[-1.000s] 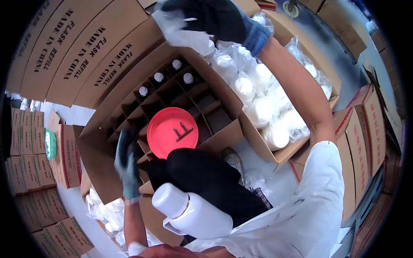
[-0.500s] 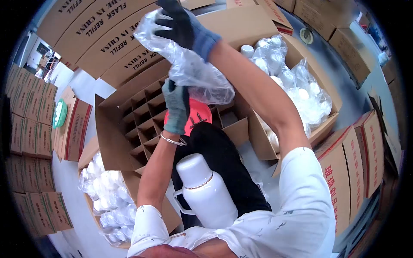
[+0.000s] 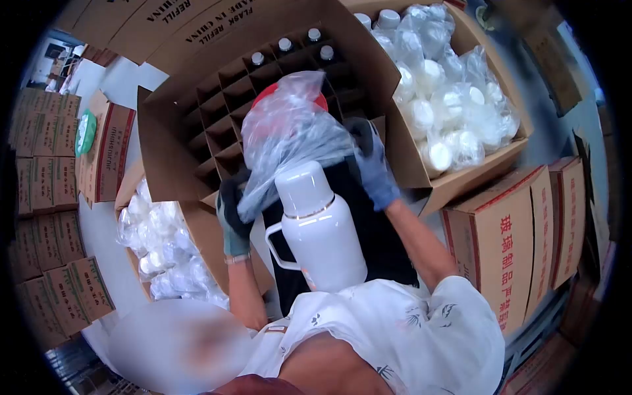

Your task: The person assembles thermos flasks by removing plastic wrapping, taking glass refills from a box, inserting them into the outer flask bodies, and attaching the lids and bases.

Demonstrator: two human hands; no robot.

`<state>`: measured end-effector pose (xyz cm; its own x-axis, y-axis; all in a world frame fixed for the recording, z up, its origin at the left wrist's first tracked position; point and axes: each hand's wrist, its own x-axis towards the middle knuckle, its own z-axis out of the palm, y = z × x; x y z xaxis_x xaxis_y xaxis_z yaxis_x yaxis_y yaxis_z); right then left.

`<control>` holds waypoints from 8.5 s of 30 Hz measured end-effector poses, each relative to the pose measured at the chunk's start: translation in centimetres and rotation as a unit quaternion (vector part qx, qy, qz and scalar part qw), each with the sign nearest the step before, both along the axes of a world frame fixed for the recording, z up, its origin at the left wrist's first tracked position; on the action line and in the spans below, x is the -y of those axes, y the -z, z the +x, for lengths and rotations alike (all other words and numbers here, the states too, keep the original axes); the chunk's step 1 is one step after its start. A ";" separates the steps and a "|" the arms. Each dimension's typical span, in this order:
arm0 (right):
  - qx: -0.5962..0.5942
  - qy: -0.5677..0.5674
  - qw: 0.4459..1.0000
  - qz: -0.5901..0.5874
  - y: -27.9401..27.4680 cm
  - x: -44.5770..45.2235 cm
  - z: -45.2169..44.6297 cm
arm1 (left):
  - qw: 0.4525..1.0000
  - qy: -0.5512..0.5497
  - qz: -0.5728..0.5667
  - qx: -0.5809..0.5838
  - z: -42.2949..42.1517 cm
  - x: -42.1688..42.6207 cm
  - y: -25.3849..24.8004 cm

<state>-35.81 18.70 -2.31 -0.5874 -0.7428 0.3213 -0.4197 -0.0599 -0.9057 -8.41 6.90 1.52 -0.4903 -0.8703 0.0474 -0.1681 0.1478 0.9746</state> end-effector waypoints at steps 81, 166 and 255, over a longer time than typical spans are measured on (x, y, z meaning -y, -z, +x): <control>-0.483 0.017 0.871 0.084 -21.4 8.3 -24.5 | 0.949 0.183 -0.256 0.017 -17.6 -0.8 -1.2; -0.168 -0.368 0.915 0.006 -8.1 -0.1 2.6 | 0.998 -0.038 -0.014 -0.051 2.0 -3.7 0.9; -0.572 -0.320 0.738 -0.162 -14.8 5.6 -0.9 | 0.989 0.040 -0.074 -0.119 -9.7 5.3 -1.5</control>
